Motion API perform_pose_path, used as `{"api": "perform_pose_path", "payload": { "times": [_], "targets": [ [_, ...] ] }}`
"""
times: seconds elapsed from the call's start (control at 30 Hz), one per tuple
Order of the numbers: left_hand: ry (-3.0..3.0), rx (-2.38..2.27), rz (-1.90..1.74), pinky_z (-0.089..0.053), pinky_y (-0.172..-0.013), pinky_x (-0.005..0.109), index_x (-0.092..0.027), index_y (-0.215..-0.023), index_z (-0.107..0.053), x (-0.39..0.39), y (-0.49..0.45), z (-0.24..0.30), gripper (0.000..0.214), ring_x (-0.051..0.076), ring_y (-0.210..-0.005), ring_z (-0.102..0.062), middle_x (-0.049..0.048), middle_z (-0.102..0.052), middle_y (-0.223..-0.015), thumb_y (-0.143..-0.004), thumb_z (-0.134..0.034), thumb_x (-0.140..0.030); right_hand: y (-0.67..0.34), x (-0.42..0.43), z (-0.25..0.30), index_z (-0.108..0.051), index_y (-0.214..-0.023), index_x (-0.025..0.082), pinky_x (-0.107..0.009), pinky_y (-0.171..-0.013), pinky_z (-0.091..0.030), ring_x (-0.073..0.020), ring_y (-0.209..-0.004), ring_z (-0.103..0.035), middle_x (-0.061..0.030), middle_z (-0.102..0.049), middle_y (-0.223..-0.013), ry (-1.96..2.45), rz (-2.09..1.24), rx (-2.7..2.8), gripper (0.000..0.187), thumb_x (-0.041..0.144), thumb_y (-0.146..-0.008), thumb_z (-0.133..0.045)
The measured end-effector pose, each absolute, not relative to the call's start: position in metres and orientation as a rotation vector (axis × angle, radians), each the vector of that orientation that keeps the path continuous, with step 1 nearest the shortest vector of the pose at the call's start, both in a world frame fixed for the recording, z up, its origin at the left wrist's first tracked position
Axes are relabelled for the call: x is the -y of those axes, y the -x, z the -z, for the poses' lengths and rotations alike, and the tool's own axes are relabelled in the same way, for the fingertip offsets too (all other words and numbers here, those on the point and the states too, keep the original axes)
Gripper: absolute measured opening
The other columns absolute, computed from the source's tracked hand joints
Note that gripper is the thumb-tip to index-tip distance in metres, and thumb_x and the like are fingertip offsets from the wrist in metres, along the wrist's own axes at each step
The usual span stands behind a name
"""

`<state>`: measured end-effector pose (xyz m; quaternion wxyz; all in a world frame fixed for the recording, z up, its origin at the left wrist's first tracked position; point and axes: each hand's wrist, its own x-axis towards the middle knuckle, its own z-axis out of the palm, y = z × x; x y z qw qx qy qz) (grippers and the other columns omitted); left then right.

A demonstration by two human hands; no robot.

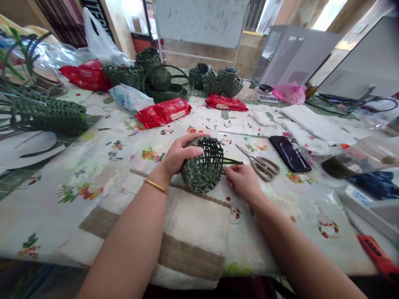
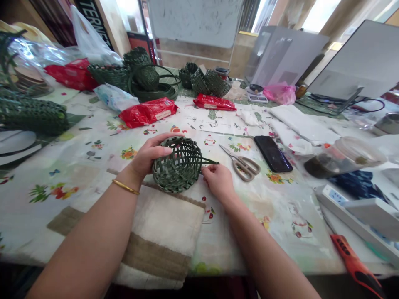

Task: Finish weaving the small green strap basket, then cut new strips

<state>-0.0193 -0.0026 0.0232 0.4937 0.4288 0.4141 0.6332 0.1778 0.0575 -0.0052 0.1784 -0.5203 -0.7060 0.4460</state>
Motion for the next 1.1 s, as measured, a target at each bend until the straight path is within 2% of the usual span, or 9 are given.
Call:
{"api": "perform_pose_path", "payload": {
  "times": [0.3,0.5,0.83,1.1],
  "targets": [
    [-0.889,-0.932,-1.607,-0.046,-0.056,0.029,-0.014,-0.101,-0.068,-0.002,0.025,-0.018,0.042,0.017,-0.061,-0.060,0.0065,-0.069,-0.085,-0.060,-0.064,-0.024,-0.174,-0.064,-0.013,-0.056,-0.052,0.017,-0.024,-0.045,-0.030,-0.0093,-0.038,-0.043,0.0014,-0.052,-0.040,1.469,-1.088,2.187,0.026,0.031,-0.075,-0.057],
    [-0.869,-0.947,-1.673,-0.045,-0.052,0.028,-0.013,-0.100,-0.067,-0.002,0.026,-0.015,0.040,0.017,-0.056,-0.059,0.0063,-0.069,-0.078,-0.061,-0.060,-0.024,-0.168,-0.085,-0.018,-0.052,-0.043,0.017,-0.024,-0.040,-0.030,-0.0077,-0.033,-0.038,0.0013,-0.048,-0.035,1.451,-1.260,2.210,0.030,0.029,-0.070,-0.061],
    [-0.865,-0.982,-1.659,-0.048,-0.057,0.028,-0.014,-0.095,-0.069,-0.001,0.015,-0.021,0.039,0.017,-0.062,-0.061,0.0045,-0.069,-0.079,-0.056,-0.068,-0.024,-0.173,-0.080,0.010,-0.057,-0.059,0.017,-0.021,-0.036,-0.025,-0.0070,-0.035,-0.036,0.0042,-0.047,-0.040,1.448,-1.463,1.900,0.022,0.035,-0.069,-0.064],
    [-1.031,-0.836,-1.548,-0.049,-0.070,0.035,-0.016,-0.105,-0.067,0.009,0.028,-0.014,0.051,0.024,-0.078,-0.063,0.0070,-0.070,-0.088,-0.055,-0.063,-0.021,-0.185,-0.057,-0.002,-0.057,-0.068,0.016,-0.019,-0.039,-0.029,-0.0060,-0.041,-0.040,0.0044,-0.050,-0.050,1.311,-1.843,1.679,0.026,0.040,-0.064,-0.068]
  ]
}}
